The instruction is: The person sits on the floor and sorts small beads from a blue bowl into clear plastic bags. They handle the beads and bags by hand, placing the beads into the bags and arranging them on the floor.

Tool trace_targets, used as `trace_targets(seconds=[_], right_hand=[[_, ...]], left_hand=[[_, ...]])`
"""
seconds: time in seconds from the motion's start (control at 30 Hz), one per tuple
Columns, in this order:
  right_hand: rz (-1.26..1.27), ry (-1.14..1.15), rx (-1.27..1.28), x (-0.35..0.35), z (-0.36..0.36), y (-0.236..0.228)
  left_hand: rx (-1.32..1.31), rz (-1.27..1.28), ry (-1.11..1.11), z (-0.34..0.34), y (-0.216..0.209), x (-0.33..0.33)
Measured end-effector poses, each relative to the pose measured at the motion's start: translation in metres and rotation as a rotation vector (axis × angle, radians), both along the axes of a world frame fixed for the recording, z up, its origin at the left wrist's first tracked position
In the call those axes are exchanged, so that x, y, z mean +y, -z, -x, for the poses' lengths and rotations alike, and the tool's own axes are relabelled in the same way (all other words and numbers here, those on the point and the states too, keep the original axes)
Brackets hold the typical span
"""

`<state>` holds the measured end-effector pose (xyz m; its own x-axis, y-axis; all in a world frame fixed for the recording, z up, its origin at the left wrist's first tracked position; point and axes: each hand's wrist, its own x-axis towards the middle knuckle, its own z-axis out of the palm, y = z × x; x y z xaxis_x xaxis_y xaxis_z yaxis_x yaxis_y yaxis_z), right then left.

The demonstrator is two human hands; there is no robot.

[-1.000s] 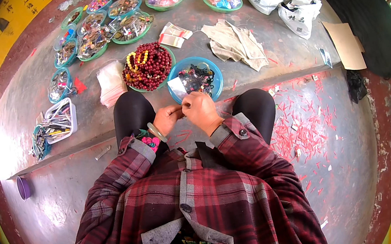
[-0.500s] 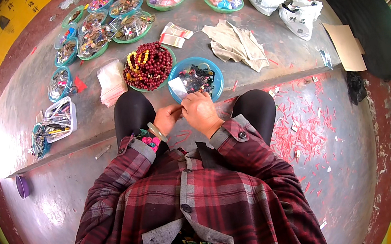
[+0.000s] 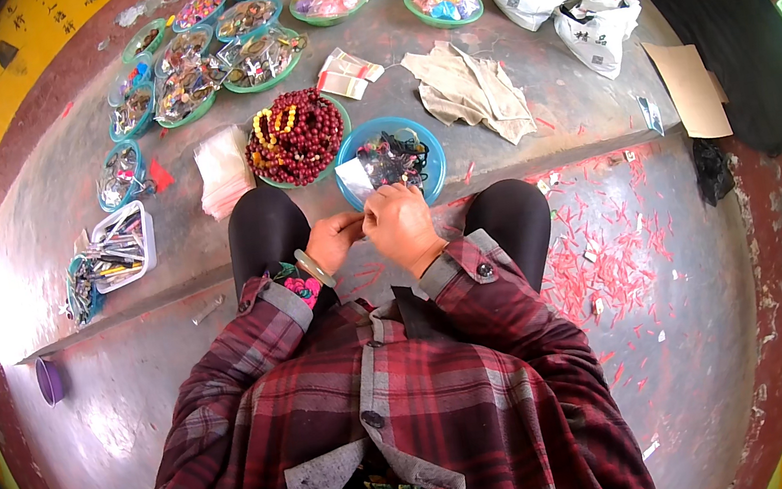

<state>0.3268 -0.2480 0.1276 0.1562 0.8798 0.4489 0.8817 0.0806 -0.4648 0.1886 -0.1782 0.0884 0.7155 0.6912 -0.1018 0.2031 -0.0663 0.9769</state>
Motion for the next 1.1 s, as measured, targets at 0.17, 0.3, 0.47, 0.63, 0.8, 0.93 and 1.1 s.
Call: trace_targets(seconds=[0.17,0.3,0.47,0.63,0.8,0.93,1.1], right_hand=[[-0.014,0.042,0.253,0.005,-0.005,0.007],[0.071,0.094,0.509,0.006,-0.013,0.008],[0.12,0.156,1.04,-0.002,-0.039,-0.019],[-0.204,0.245,1.223,-0.023,-0.075,-0.047],[-0.617,0.392,1.11,-0.082,-0.126,-0.074],[-0.681,0.61,0.934,-0.143,-0.164,-0.055],[-0.378,0.929,0.622,-0.23,-0.21,0.026]], left_hand=[[-0.135,0.189,-0.003,0.001,-0.007,-0.001],[-0.261,0.314,-0.026,-0.001,0.004,0.001],[-0.357,0.625,-0.103,0.001,-0.006,0.004],[-0.434,0.638,-0.154,0.003,0.009,0.009],[-0.436,0.642,-0.126,0.002,0.004,0.007],[-0.457,0.623,-0.127,0.002,0.001,0.006],[-0.426,0.637,-0.11,0.0,0.003,0.006]])
